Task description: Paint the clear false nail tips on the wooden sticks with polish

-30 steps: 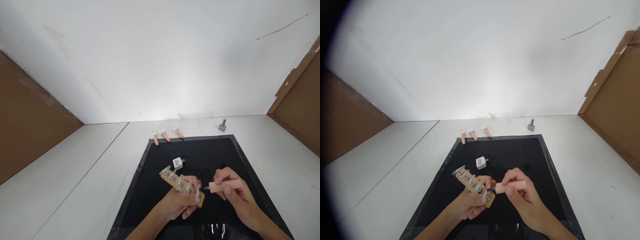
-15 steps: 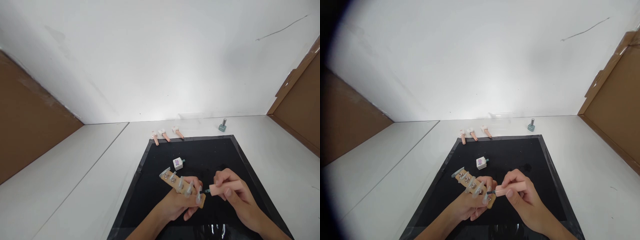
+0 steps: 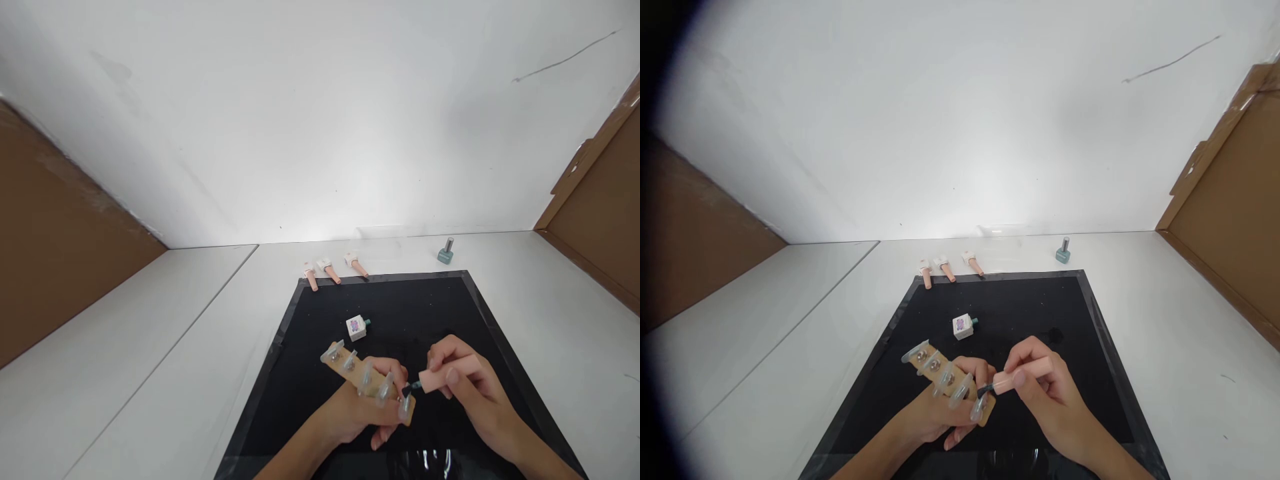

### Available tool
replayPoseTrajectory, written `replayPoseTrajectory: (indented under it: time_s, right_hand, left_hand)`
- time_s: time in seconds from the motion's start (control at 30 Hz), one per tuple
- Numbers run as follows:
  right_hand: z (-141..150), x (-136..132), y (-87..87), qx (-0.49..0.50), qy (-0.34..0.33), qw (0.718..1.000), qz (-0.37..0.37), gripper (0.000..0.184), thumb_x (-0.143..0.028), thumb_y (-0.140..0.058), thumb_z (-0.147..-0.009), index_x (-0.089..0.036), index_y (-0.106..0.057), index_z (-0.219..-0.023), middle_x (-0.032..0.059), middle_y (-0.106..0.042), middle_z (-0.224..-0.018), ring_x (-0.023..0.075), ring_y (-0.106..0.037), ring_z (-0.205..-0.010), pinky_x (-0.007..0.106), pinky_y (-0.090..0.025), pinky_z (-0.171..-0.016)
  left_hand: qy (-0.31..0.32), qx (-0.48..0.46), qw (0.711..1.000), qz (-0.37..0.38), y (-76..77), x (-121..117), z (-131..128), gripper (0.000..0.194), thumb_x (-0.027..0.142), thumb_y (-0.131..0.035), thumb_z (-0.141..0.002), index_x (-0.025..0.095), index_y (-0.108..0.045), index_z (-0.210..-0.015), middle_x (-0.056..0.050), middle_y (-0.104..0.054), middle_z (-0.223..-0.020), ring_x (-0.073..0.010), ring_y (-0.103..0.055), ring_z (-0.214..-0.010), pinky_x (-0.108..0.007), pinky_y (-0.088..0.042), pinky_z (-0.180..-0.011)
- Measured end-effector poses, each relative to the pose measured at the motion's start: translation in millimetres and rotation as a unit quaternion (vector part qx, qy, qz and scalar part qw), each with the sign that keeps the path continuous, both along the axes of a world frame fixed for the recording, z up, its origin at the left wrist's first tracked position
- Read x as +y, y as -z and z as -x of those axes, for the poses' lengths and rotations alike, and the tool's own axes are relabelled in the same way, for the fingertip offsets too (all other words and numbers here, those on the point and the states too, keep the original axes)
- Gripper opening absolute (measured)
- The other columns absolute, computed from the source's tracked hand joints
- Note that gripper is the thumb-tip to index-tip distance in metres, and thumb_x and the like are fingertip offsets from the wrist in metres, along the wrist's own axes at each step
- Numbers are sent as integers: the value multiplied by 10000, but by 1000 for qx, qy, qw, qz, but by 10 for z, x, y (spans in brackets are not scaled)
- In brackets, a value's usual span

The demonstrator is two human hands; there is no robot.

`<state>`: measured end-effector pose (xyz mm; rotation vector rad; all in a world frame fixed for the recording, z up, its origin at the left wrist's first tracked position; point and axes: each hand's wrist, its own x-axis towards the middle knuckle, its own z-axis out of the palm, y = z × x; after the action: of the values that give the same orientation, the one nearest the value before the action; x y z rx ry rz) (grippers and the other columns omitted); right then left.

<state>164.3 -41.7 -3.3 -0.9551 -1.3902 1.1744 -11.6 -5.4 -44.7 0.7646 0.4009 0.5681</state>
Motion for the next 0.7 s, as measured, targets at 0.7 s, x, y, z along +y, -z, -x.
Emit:
replayPoseTrajectory:
  time_s: [0.7]
  right_hand:
    - [49,10,89,179,-46,981,67,320,-491,-585,-870,-194,-689,-812,-10,-507,-684,96,-445,-540,239,-394,-538]
  left_hand:
    - [6,56,998,10,-38,-14,-28,392,285,-865,-530,129,-517,-623,25,-630,-497,-20,-430,-262,-106,-347,-225]
